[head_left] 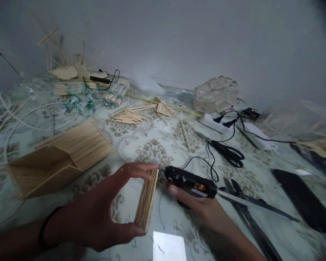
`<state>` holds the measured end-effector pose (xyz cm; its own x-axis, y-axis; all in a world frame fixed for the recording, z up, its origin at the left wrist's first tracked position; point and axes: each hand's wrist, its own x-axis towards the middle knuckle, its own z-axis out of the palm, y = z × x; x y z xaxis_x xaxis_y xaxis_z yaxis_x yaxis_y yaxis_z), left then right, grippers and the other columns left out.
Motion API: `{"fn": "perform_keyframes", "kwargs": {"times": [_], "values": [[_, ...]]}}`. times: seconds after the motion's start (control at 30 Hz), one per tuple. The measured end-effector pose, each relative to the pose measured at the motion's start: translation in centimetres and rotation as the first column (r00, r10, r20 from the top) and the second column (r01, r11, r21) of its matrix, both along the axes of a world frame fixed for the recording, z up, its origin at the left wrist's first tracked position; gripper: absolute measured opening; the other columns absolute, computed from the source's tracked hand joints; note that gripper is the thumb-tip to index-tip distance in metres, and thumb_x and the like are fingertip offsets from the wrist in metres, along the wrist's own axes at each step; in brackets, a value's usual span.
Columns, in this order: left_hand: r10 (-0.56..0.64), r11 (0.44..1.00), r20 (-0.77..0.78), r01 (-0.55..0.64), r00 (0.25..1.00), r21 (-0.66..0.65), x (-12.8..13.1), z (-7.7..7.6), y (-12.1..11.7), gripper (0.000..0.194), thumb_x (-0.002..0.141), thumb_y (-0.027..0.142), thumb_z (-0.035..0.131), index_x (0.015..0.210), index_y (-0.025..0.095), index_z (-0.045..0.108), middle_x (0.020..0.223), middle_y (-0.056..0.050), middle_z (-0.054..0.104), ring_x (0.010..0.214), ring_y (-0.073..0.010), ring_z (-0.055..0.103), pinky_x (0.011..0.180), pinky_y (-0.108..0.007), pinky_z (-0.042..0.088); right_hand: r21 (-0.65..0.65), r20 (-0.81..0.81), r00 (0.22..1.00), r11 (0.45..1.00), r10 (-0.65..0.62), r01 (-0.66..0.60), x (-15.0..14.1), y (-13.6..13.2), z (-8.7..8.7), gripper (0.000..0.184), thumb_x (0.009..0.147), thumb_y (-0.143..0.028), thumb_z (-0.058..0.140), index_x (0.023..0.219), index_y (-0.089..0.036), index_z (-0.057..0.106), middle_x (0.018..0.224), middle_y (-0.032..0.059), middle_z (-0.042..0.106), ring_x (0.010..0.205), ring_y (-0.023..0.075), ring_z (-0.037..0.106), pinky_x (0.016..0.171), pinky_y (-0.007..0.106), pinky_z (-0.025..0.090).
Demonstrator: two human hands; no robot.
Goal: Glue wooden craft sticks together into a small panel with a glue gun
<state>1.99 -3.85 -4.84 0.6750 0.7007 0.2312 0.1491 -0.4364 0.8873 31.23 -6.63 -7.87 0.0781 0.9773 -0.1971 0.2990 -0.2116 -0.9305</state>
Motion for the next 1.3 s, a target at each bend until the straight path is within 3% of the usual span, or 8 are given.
{"fn": "perform_keyframes", "kwargs": {"times": [0.2,0.33,0.53,0.73,0.87,0.97,1.1,1.3], "values": [[0.042,0.999,-0.019,-0.042,0.999,0.004,0.0,0.4,-0.2,0.089,0.081,0.022,0.095,0.153,0.037,0.046,0.175,-0.009,0.052,0.162,-0.0396,0.052,0.133,-0.061,0.047,0.193,0.412,0.892,0.94,0.183,-0.282,1.5,3.6,-0.3,0.027,0.1,-0.052,0.071,0.096,-0.026,0.067,0.085,0.002,0.072,0.077,0.0258,0.07,0.073,0.037,0.06],[0.057,0.996,-0.031,-0.059,0.998,-0.062,0.3,1.0,-0.1,0.082,0.081,0.027,0.093,0.15,0.03,0.049,0.169,-0.015,0.055,0.159,-0.0403,0.054,0.133,-0.063,0.045,0.288,0.512,0.852,0.912,0.11,-0.292,3.1,6.1,-1.5,0.016,0.088,-0.033,0.073,0.1,-0.025,0.064,0.101,0.0085,0.069,0.087,0.0291,0.07,0.084,0.044,0.062],[0.171,0.975,-0.054,-0.177,0.984,-0.134,0.7,1.1,-0.2,0.08,0.082,0.029,0.09,0.15,0.029,0.047,0.169,-0.017,0.054,0.161,-0.0427,0.051,0.134,-0.069,0.041,0.316,0.592,0.803,0.898,0.066,-0.307,5.0,6.7,-3.2,0.034,0.08,-0.02,0.065,0.114,-0.025,0.069,0.116,0.0135,0.071,0.102,0.0327,0.077,0.098,0.052,0.066],[0.14,0.983,0.028,-0.135,0.99,-0.127,0.6,1.4,-0.5,0.082,0.082,0.033,0.091,0.151,0.028,0.047,0.169,-0.018,0.053,0.161,-0.0422,0.05,0.136,-0.068,0.038,0.275,0.685,0.718,0.868,0.124,-0.412,5.1,6.8,-0.1,0.021,0.095,-0.028,0.065,0.113,-0.026,0.076,0.123,0.0154,0.077,0.114,0.0355,0.079,0.103,0.055,0.065],[0.125,0.983,0.07,-0.113,0.99,-0.145,0.3,1.9,-0.6,0.088,0.084,0.04,0.091,0.156,0.028,0.043,0.169,-0.018,0.053,0.159,-0.0437,0.05,0.134,-0.068,0.041,0.289,0.73,0.671,0.832,0.129,-0.474,0.6,10.7,1.3,0.027,0.11,-0.025,0.05,0.114,-0.022,0.076,0.119,0.0166,0.078,0.114,0.0332,0.078,0.108,0.056,0.061],[0.139,0.983,0.101,-0.125,0.985,-0.137,0.0,2.0,-0.6,0.088,0.085,0.044,0.09,0.158,0.029,0.043,0.166,-0.017,0.056,0.156,-0.044,0.053,0.132,-0.067,0.044,0.247,0.758,0.621,0.792,0.201,-0.558,-5.1,15.2,0.9,0.023,0.112,-0.017,0.056,0.118,-0.02,0.078,0.121,0.0126,0.081,0.115,0.0262,0.078,0.108,0.047,0.062],[0.165,0.982,0.155,-0.148,0.974,-0.116,-0.2,1.2,-0.2,0.084,0.089,0.048,0.086,0.158,0.029,0.042,0.164,-0.016,0.056,0.156,-0.0438,0.053,0.131,-0.065,0.046,0.19,0.81,0.543,0.778,0.222,-0.6,-11.7,20.3,0.1,0.03,0.109,-0.035,0.075,0.135,-0.02,0.073,0.14,0.011,0.075,0.118,0.0284,0.077,0.1,0.051,0.066],[0.209,0.974,0.15,-0.192,0.966,-0.119,-0.5,1.2,0.3,0.081,0.089,0.05,0.085,0.155,0.028,0.043,0.161,-0.016,0.056,0.155,-0.0454,0.051,0.131,-0.07,0.041,0.109,0.882,0.43,0.805,0.192,-0.583,-14.7,22.8,-0.4,0.035,0.109,-0.036,0.075,0.14,-0.02,0.071,0.143,0.0118,0.073,0.12,0.0292,0.076,0.1,0.051,0.066]]}}
